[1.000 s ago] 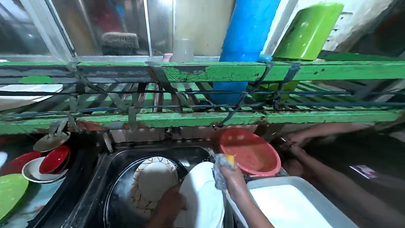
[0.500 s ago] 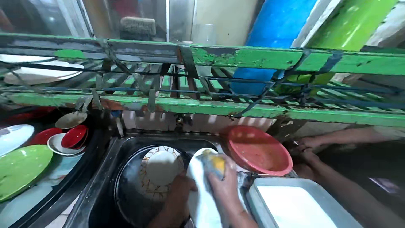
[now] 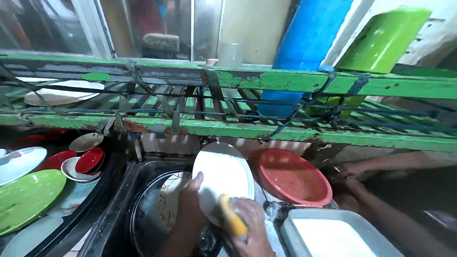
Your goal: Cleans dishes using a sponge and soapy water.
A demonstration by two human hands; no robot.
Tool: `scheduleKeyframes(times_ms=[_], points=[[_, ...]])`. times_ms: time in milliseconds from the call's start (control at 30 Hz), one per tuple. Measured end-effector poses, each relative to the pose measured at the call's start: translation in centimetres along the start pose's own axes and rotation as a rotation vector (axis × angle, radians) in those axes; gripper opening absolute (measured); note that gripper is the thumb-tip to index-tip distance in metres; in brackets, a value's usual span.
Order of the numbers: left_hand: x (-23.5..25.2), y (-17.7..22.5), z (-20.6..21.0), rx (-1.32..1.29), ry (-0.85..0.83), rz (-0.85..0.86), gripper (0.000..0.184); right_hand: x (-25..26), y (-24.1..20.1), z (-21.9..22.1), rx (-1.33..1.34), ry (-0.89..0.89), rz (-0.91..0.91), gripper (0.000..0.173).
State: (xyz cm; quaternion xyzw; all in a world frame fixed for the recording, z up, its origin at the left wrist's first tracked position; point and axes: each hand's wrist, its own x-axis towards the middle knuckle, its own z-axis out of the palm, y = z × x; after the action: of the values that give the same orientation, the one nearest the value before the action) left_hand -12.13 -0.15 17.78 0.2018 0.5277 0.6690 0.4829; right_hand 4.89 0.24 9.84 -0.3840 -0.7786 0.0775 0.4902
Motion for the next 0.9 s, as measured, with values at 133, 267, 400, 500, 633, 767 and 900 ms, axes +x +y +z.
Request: scheduleKeyframes(times_ms=[133,267,400,500,633,767,900], points=[[-1.8,0.3,-1.3,-0.028,-0.033,-0.062,0.025,1.5,5.0,-1.8,0.252,0.183,0.74,0.072],[-5.4,-0.5,0.1,0.346,-0.148,-0.146,0.03,5.5,1.8,-2.9,0.103,0.068,0.673,0.068],[-6.5,-0.7,0.5,0.53,-0.234,-0.074,0.034,6.8,-1.7,-1.9,0.39,0.036,0.572,0.069],[-6.9,1.4,-0.1,0.444,-0.123,0.007,0.03,7.0,2.2,-2.1,0.844,0.27,0.983,0.041],[-3.7,1.0,-1.3,0.215,0.001,0.158,0.046,6.3,3.0,-2.1,1.271,0.549,1.032,0.027],[-0.5,-1.7,-4.0,-0.069,-0.047,-0.097,0.058,6.8,3.4,-3.7,1.54,0.607,0.947,0.046],[-1.7,-1.1,-6.5,-0.157,-0.239,-0.29,0.021,5.0,5.3,-5.5,1.076,0.074,0.949,0.035]])
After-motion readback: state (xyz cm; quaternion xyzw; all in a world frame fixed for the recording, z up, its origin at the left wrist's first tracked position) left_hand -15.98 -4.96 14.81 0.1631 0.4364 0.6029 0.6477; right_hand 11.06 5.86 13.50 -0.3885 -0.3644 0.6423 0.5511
